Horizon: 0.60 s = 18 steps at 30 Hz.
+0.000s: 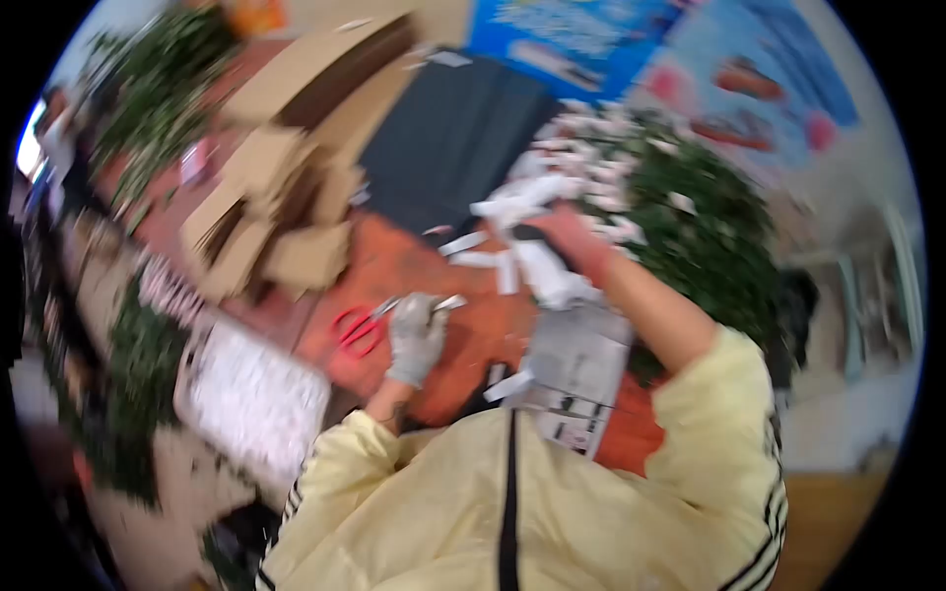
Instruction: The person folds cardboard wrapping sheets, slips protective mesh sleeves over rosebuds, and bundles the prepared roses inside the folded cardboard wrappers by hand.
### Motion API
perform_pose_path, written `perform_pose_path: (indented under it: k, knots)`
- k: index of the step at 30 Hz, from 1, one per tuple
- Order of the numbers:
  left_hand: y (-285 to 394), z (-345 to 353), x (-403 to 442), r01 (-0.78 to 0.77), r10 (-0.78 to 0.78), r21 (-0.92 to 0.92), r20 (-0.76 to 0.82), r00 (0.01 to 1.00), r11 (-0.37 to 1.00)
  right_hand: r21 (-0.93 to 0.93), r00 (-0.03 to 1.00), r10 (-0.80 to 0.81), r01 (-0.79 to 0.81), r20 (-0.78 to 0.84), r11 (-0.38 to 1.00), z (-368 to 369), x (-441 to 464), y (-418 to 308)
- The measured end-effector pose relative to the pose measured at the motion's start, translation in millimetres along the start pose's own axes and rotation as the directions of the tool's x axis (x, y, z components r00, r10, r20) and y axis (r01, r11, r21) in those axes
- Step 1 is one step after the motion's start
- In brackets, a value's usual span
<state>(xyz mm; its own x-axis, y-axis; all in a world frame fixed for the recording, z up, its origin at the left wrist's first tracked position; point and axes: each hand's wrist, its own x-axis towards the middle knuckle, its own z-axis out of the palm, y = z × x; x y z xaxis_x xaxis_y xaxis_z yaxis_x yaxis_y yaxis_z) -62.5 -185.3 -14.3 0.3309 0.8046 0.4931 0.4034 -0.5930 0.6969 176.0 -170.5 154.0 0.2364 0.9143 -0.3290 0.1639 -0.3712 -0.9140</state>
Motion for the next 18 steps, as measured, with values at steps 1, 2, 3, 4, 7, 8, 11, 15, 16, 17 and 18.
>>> perform_pose_path:
  k: [1,2,3,4,7,8,11,15,16,17,18]
  knots:
    - [2.2,-19.9,-9.2,0.038,-0.042,-0.047,-0.091,0.995,0.998,0.124,0.993,-0.013,-0.002,0.114,0.992,14.5,-6.5,-4.2]
    - [6.9,-42.7,-16.5,0.141,-0.158,-0.141,-0.12,0.98,0.98,0.211,0.972,0.007,-0.058,0.236,0.976,40.0,-27.7,-24.1]
    - [8.3,-67.2,-30.5,0.229,-0.27,-0.246,-0.146,0.952,0.942,0.239,0.943,0.019,-0.103,0.331,0.966,66.8,-38.7,-22.9]
    - [4.5,-92.7,-55.4,0.292,-0.328,-0.198,-0.183,0.927,0.936,0.257,0.905,0.03,-0.152,0.423,0.954,93.3,-48.5,-21.6]
    - [-5.7,-152.4,-109.7,0.427,-0.419,-0.034,-0.281,0.863,0.903,0.215,0.737,0.17,-0.397,0.654,0.892,166.1,-60.0,-7.7]
    - [-23.8,-171.2,-136.3,0.511,-0.476,0.0,-0.359,0.803,0.86,0.153,0.656,0.24,-0.483,0.716,0.862,196.3,-64.6,-3.9]
    - [-96.4,-256.1,-194.1,0.827,-0.788,-0.206,-0.487,0.377,0.523,0.106,0.607,0.202,-0.432,0.768,0.896,312.8,-70.5,2.3]
    - [-253.8,-391.8,-331.1,0.823,-0.972,-0.556,-0.233,-0.019,0.117,-0.087,0.517,0.058,0.031,0.854,0.996,424.3,-46.3,9.2]
    - [-208.2,-394.3,-311.3,0.662,-0.977,-0.721,-0.186,0.102,0.206,-0.109,0.581,-0.04,0.219,0.813,0.97,444.6,-41.3,30.0]
    - [-195.0,-407.6,-314.0,0.589,-0.976,-0.778,-0.152,0.159,0.217,-0.165,0.626,-0.131,0.393,0.769,0.905,448.3,-37.5,50.8]
    - [-186.5,-415.9,-327.2,0.598,-0.928,-0.728,-0.365,0.077,0.336,-0.204,0.651,-0.186,0.475,0.736,0.856,404.0,-58.5,32.6]
